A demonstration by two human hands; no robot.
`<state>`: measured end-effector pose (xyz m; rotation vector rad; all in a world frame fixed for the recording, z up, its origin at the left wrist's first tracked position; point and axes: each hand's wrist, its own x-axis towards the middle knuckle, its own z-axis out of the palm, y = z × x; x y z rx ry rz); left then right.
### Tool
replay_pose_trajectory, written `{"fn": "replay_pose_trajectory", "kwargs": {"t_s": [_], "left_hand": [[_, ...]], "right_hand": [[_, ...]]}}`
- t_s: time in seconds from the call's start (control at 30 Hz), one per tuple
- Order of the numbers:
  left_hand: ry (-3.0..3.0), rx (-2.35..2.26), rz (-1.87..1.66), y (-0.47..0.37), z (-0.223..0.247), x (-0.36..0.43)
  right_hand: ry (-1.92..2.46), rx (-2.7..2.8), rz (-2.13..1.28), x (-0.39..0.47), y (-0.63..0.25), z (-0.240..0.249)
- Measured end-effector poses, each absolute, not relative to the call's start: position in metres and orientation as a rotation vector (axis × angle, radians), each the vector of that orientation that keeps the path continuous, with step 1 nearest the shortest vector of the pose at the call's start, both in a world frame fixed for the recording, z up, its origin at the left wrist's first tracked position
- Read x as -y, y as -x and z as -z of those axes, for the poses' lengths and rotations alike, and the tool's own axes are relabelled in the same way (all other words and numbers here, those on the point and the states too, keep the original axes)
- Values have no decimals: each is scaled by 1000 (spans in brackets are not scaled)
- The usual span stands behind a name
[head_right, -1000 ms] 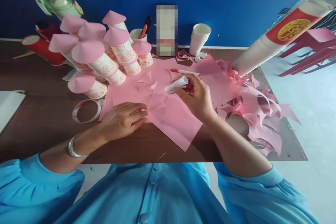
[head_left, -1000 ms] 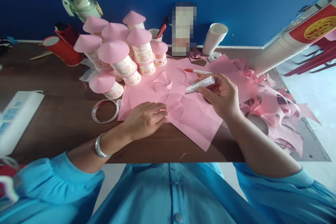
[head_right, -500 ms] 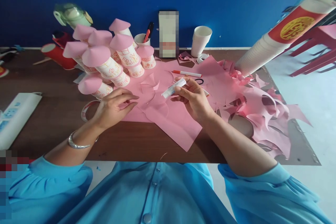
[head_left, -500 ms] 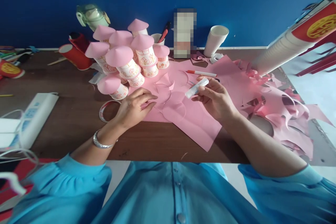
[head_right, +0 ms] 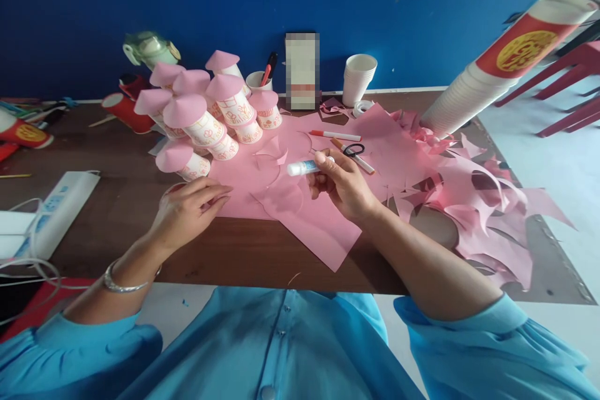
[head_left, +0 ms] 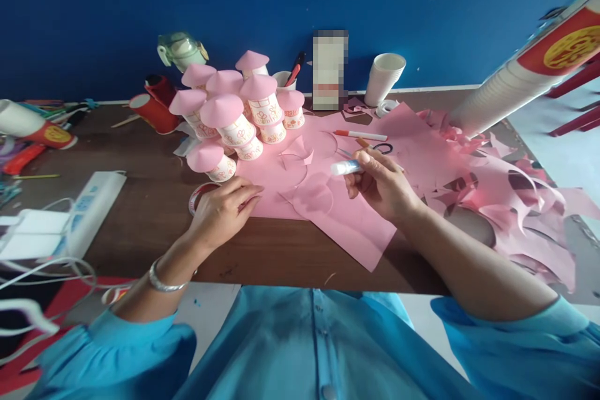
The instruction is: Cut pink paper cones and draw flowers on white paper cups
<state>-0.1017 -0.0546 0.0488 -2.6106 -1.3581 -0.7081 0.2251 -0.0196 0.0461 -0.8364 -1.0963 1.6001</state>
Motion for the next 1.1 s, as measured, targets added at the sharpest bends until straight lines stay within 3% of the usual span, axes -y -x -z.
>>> {"fn": "replay_pose_trajectory", "kwargs": {"t_s": [0.27,0.47,0.67,0.8,1.1], "left_hand": [[2735,1139,356,56,-35,48],[2688,1174,628,68,-40,56],[2382,1489,651,119,-56,58],[2546,1537,859,106,-60,57],[3030,1498,1725,8,-60,40]], "right_hand": [[838,1054,-1604,19,-222,-41],[853,1023,-1641,17,-224,-42],[812,964,-1760,17,-223,-39],[794,1025,-1776,18,-218,-37],[688,1131,-1889,30,-206,-44]]}}
